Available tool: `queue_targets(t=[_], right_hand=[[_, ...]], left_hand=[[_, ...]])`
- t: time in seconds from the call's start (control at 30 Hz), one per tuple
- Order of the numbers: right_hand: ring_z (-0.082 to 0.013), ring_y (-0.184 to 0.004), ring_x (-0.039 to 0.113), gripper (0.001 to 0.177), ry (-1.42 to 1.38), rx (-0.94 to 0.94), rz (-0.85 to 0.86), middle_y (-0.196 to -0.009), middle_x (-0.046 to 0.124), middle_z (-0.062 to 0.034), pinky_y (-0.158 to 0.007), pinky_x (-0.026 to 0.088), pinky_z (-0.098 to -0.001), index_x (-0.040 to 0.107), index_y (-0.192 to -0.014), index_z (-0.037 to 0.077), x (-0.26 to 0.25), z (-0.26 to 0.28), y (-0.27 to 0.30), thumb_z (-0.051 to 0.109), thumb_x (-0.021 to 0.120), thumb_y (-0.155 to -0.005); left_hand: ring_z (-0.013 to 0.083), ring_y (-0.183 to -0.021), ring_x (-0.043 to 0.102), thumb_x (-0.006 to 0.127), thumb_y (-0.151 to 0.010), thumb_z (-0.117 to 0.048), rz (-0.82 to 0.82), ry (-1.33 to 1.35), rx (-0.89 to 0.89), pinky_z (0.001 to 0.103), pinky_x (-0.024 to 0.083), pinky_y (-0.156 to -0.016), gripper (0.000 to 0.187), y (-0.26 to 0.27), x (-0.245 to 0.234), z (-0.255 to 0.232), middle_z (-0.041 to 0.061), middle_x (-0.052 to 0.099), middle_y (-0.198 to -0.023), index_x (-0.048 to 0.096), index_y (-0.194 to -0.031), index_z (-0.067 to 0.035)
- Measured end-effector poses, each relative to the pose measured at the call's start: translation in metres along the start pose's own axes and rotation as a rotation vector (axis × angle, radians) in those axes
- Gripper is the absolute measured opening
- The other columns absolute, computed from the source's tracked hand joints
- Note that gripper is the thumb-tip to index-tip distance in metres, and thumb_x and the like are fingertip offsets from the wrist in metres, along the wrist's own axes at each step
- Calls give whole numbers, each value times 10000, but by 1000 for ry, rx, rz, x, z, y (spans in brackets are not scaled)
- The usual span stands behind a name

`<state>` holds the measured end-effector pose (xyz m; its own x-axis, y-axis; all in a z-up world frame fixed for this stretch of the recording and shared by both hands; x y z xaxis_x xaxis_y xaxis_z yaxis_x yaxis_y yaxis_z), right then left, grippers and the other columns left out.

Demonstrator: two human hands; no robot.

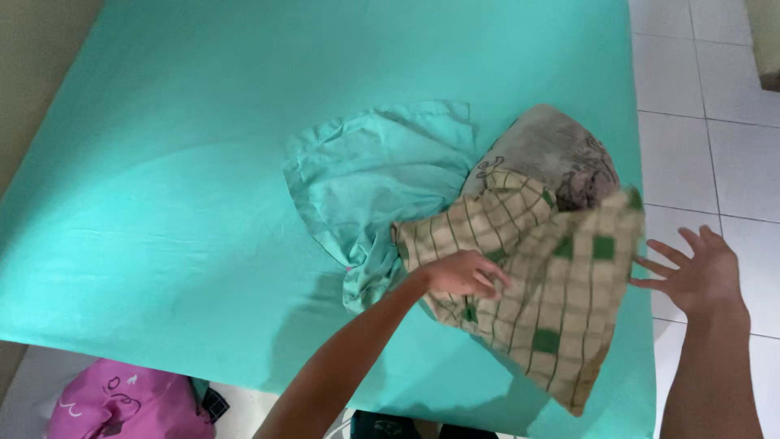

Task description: The person gathers several folded cloths and a pillow on a bed, then wraps them together into a bundle using a light green sheet. They secure the bundle by tying the sheet and then use a duster to pat the bundle. Finally, they wrap the bundle with a pink cloth and tie it.

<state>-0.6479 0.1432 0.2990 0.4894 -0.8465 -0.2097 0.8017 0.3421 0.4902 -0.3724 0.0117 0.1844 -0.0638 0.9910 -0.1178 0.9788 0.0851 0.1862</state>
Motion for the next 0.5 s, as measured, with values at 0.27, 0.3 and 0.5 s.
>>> queue_targets(t=[0.27,0.3,0.5], right_hand=[[-544,-1537,87,1086,1570,-703,225,-1717,89,-277,-1165,213,-709,282,-1565,178,155,-106,-6,675,788,-742],[-518,-1547,122,1017,1610,-850,187,-1744,105,-250,-1155,196,-756,303,-1529,179,174,-110,2,685,760,-774],[-533,-1454,193,1356,1631,-597,475,-1587,118,-352,-1096,224,-756,31,-1622,328,251,-156,19,597,950,-662]], left_hand=[[410,-1182,563,681,-790,-161,-974,-588,-494,548,448,-977,539,102,-134,194,132,592,-1240,560,-1313,-211],[412,-1167,544,742,-741,-208,-889,-611,-557,541,440,-980,608,108,-130,208,146,567,-1218,522,-1308,-210],[309,-1111,607,637,-917,-136,-836,-1126,-495,495,475,-948,129,111,-101,227,71,625,-1128,704,-1024,-162]])
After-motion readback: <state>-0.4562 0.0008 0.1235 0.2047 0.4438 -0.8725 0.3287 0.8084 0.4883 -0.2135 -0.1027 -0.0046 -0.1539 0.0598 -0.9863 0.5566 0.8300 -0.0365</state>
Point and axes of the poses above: each hand's wrist, its own y-axis away from the middle knuckle, its own x-axis out of the palm, z = x × y, the point moved 10 cm from there along -y, towards the middle knuckle
